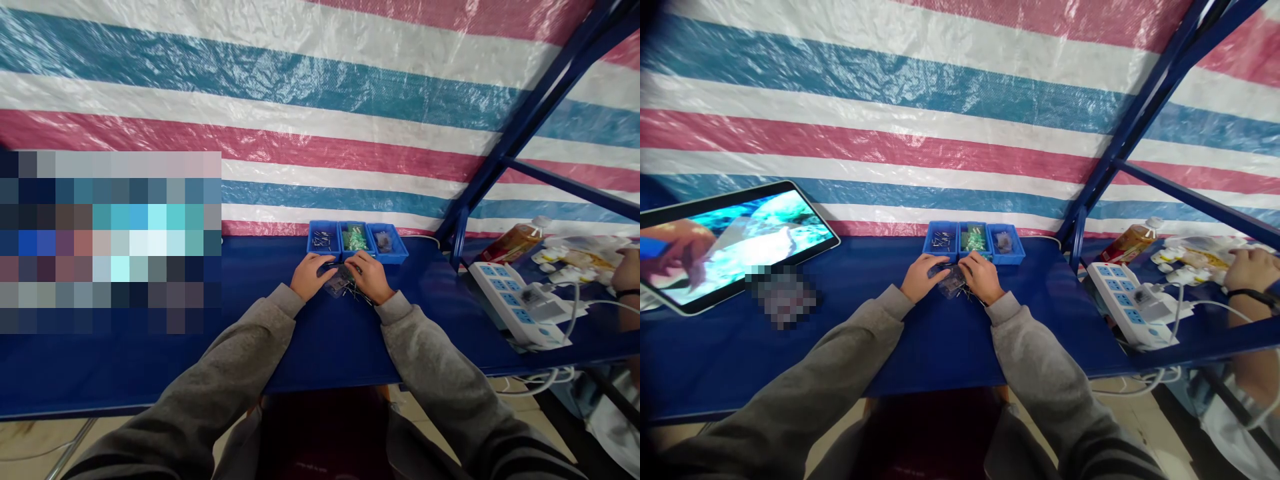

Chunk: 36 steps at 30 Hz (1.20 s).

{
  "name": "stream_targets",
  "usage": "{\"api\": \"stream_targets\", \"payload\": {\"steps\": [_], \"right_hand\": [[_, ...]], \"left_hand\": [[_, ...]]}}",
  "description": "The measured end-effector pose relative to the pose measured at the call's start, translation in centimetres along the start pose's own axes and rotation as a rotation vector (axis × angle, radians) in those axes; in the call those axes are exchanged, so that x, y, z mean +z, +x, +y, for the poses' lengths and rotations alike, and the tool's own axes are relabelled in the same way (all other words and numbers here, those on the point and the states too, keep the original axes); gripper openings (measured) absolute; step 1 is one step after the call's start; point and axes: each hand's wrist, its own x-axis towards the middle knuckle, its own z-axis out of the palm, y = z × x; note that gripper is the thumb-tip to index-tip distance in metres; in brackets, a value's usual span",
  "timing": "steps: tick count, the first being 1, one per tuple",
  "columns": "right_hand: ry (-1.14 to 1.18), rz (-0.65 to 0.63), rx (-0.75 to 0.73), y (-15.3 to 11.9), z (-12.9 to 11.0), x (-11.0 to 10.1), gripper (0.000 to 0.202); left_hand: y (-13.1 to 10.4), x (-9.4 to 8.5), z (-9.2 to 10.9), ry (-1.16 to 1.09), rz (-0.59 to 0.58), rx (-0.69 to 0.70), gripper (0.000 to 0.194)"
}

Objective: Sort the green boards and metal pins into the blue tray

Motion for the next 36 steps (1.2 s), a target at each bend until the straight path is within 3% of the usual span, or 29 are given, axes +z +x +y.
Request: {"api": "stream_targets", "payload": {"steps": [5, 10, 18, 25, 28, 31, 36], "right_hand": [[0.146, 0.065, -0.020, 0.1, -1.3, -1.0, 0.025], [0.232, 0.141, 0.015, 0.2, -1.7, -1.2, 0.025], [0.332, 0.098, 0.153, -0.1, -1.8, -0.9, 0.025], [0.301, 0.030, -0.010, 0.1, -1.3, -1.4, 0.025], [0.274, 0.044, -0.021, 0.3, -1.0, -1.5, 0.017], [0.313, 0.058, 0.051, 0.4, -1.2, -1.5, 0.020], [0.516, 0.064, 0.261, 0.5, -1.5, -1.1, 0.022]], "left_hand": [[0.0, -0.2, 0.9, -0.178, 0.050, -0.040, 0.021], [0.1, -0.3, 1.6, -0.365, 0.028, -0.101, 0.021], [0.1, -0.4, 2.0, -0.496, 0.035, -0.171, 0.025], [0.3, -0.4, 2.2, -0.788, 0.048, -0.318, 0.039], [0.4, -0.3, 2.3, -0.771, 0.022, -0.300, 0.037], [0.3, -0.4, 2.3, -0.687, 0.019, -0.249, 0.040], [0.1, -0.6, 2.2, -0.508, 0.139, -0.138, 0.038]]}}
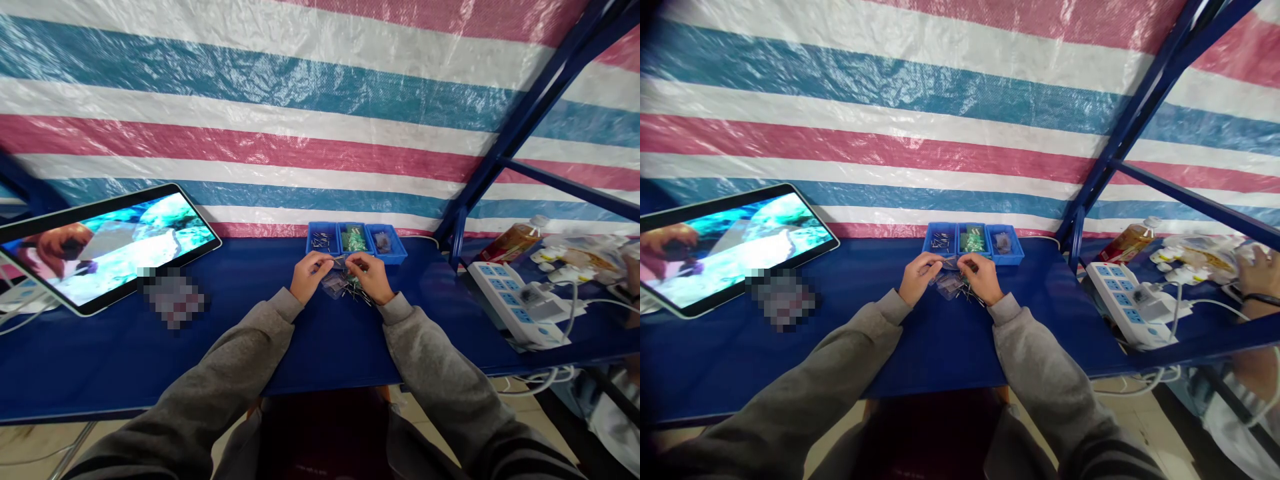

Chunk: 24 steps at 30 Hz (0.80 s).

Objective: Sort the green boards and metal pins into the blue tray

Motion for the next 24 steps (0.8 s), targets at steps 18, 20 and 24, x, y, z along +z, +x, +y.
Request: {"api": "stream_targets", "payload": {"steps": [18, 20, 24], "right_hand": [[-0.035, -0.002, -0.095, 0.06, -0.29, -0.36, 0.026], [-0.046, -0.001, -0.092, 0.04, -0.34, -0.35, 0.026], [-0.041, -0.009, -0.059, -0.06, -0.32, -0.11, 0.024]], "left_hand": [[-0.09, -0.22, 0.11, 0.171, 0.063, 0.135, 0.027], [-0.15, -0.12, 0.19, 0.152, 0.037, 0.085, 0.025], [-0.21, 0.07, 0.06, 0.117, -0.017, 0.007, 0.022]]}}
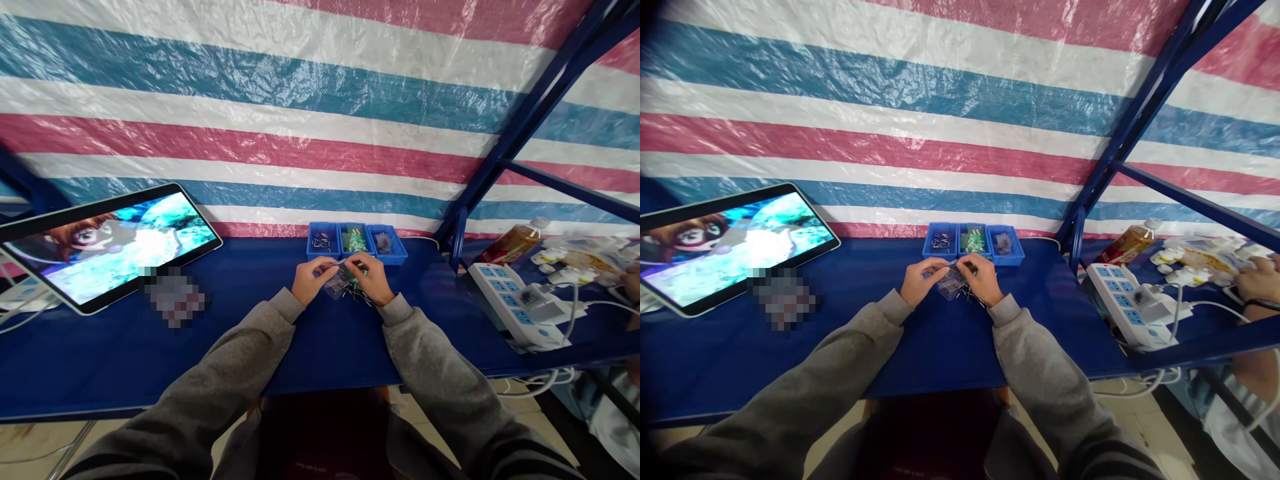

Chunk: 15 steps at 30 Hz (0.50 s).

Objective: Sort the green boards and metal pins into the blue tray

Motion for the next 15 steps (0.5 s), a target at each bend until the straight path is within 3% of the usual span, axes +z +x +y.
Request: {"api": "stream_targets", "payload": {"steps": [7, 11, 15], "right_hand": [[0.085, 0.027, 0.076, 0.00, 0.19, 0.14, 0.025], [0.067, -0.023, 0.112, -0.02, 0.25, 0.14, 0.025], [0.110, -0.112, 0.164, -0.05, 0.69, 0.32, 0.025]], "left_hand": [[-0.03, 0.32, -0.58, -0.147, -0.175, -0.125, 0.025], [0.13, 0.25, -0.36, -0.265, -0.084, -0.200, 0.028], [0.31, 0.18, -0.28, -0.358, -0.078, -0.257, 0.029]]}}
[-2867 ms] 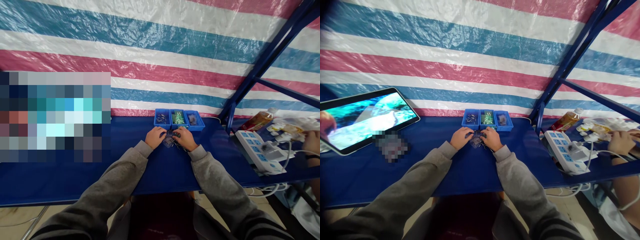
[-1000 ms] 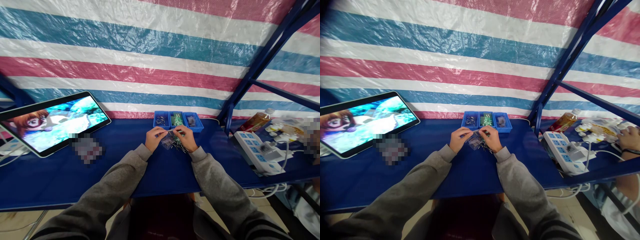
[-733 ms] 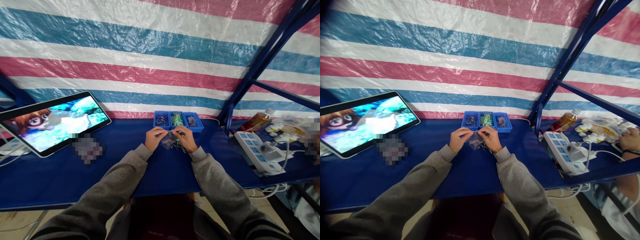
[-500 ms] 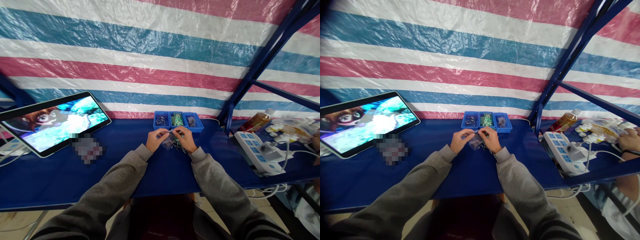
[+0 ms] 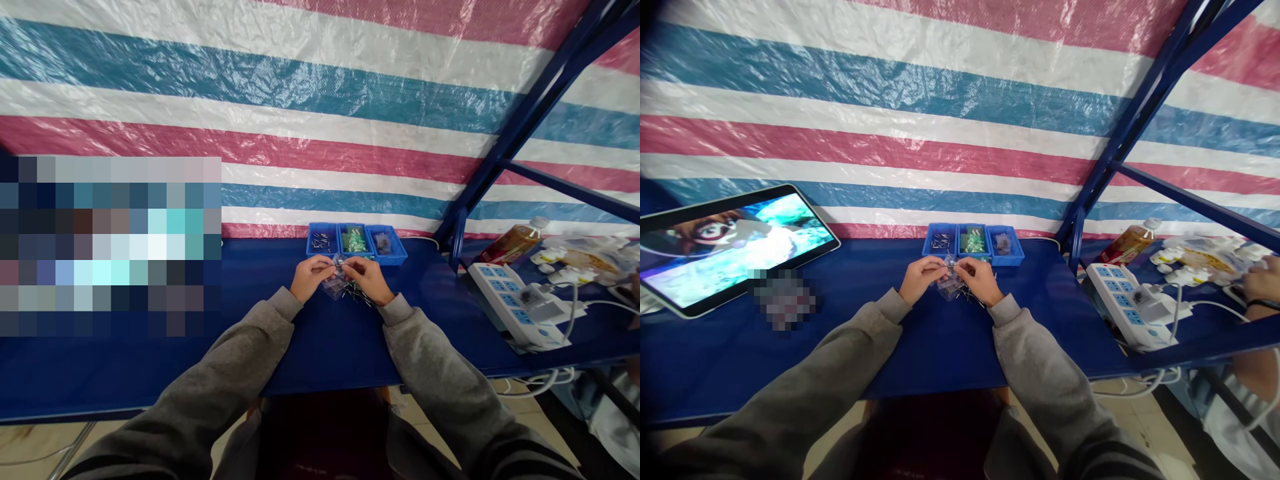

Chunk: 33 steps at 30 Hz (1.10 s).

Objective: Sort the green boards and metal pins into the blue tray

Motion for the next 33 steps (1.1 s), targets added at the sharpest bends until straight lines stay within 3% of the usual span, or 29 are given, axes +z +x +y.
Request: {"api": "stream_targets", "payload": {"steps": [9, 12, 17, 23, 29, 33], "right_hand": [[-0.138, -0.056, -0.052, 0.0, -0.2, -0.1, 0.020], [-0.143, -0.004, -0.071, -0.1, -0.4, -0.1, 0.018], [-0.153, 0.046, -0.259, -0.3, -0.5, -0.4, 0.025], [-0.255, 0.038, -0.398, -0.1, 0.0, -0.3, 0.015], [-0.220, 0.059, -0.248, -0.1, -0.6, -0.4, 0.020], [0.036, 0.089, -0.027, 0.4, -0.5, -1.1, 0.024]], "left_hand": [[0.1, 0.0, 0.1, -0.009, -0.071, -0.090, 0.028], [0.2, 0.0, 0.1, -0.022, -0.033, -0.093, 0.029], [0.3, -0.1, 0.1, -0.104, 0.035, -0.127, 0.035], [0.1, 0.0, 0.4, -0.270, -0.052, -0.206, 0.054], [0.2, -0.2, 0.3, -0.051, 0.051, -0.045, 0.041], [0.3, -0.4, 0.2, 0.067, 0.162, 0.024, 0.039]]}}
